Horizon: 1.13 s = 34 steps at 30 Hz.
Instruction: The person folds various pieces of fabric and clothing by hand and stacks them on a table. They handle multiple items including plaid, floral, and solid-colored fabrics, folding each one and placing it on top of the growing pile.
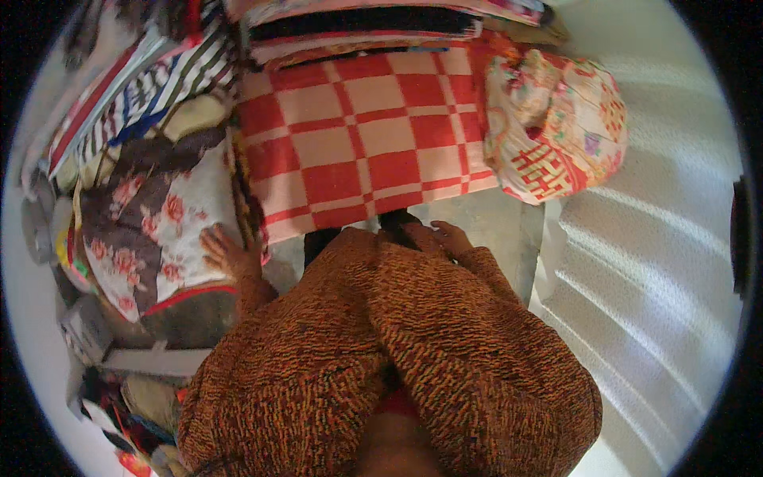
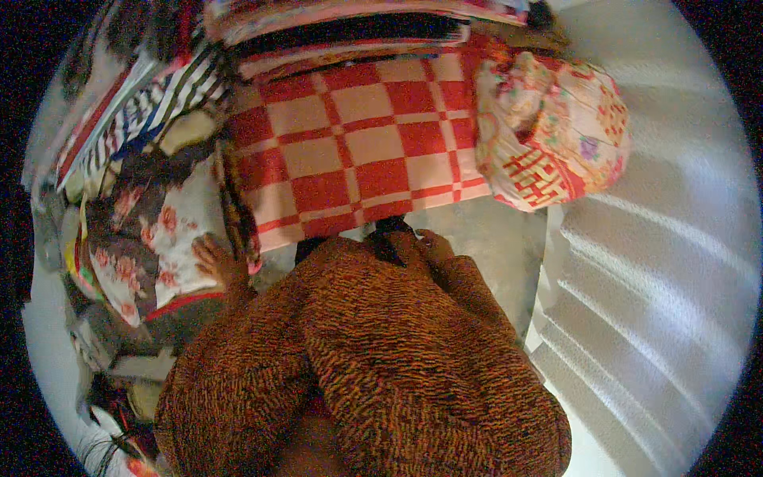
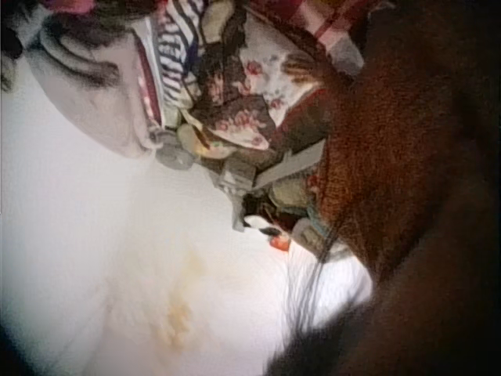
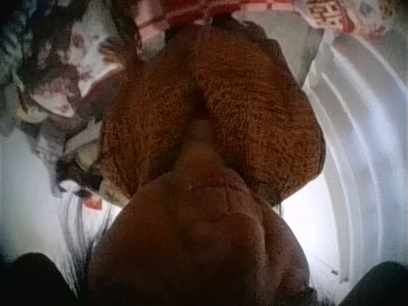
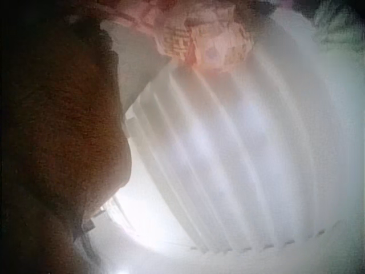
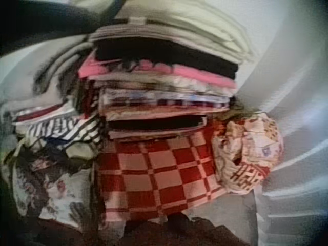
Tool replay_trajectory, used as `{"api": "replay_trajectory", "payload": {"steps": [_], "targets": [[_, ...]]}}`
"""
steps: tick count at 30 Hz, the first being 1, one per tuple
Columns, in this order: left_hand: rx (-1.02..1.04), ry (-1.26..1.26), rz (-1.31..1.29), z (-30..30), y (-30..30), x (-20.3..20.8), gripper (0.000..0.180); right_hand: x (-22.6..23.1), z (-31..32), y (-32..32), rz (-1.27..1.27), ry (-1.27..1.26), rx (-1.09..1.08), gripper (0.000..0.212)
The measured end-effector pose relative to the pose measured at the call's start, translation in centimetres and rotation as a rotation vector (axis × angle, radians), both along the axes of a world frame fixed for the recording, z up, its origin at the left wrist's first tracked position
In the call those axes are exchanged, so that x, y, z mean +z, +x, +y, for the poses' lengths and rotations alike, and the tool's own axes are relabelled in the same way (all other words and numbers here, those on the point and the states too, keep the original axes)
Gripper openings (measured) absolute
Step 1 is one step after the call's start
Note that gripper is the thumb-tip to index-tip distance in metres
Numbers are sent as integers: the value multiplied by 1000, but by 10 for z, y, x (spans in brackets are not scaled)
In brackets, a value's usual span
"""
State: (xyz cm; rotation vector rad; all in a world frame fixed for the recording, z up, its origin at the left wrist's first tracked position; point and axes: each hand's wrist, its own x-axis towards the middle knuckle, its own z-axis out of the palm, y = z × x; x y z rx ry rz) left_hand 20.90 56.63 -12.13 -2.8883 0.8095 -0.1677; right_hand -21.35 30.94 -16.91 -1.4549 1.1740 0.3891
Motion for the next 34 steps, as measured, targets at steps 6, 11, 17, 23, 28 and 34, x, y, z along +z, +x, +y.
{"api": "replay_trajectory", "payload": {"steps": [6, 11, 17, 23, 28, 34], "targets": [[21, 46, -126, -8, -4, -9, 86, 6, -51, -41, -87, -250, -24, 37], [-6, -66, -191, -18, -26, -21, 80, -13, -104, -70, -45, -272, -32, 39], [-62, -190, 153, -69, -127, -32, 77, -16, -98, -109, -300, -4, -170, 39], [-208, -367, 351, -83, -173, -36, 65, 13, -110, -144, -420, -59, -157, 39], [-268, -539, 591, -129, -176, -60, 52, 38, -96, -163, -368, -15, -317, 38], [-199, -590, 1107, -205, -203, -98, 44, 121, -89, -208, -215, 72, -585, 43]]}}
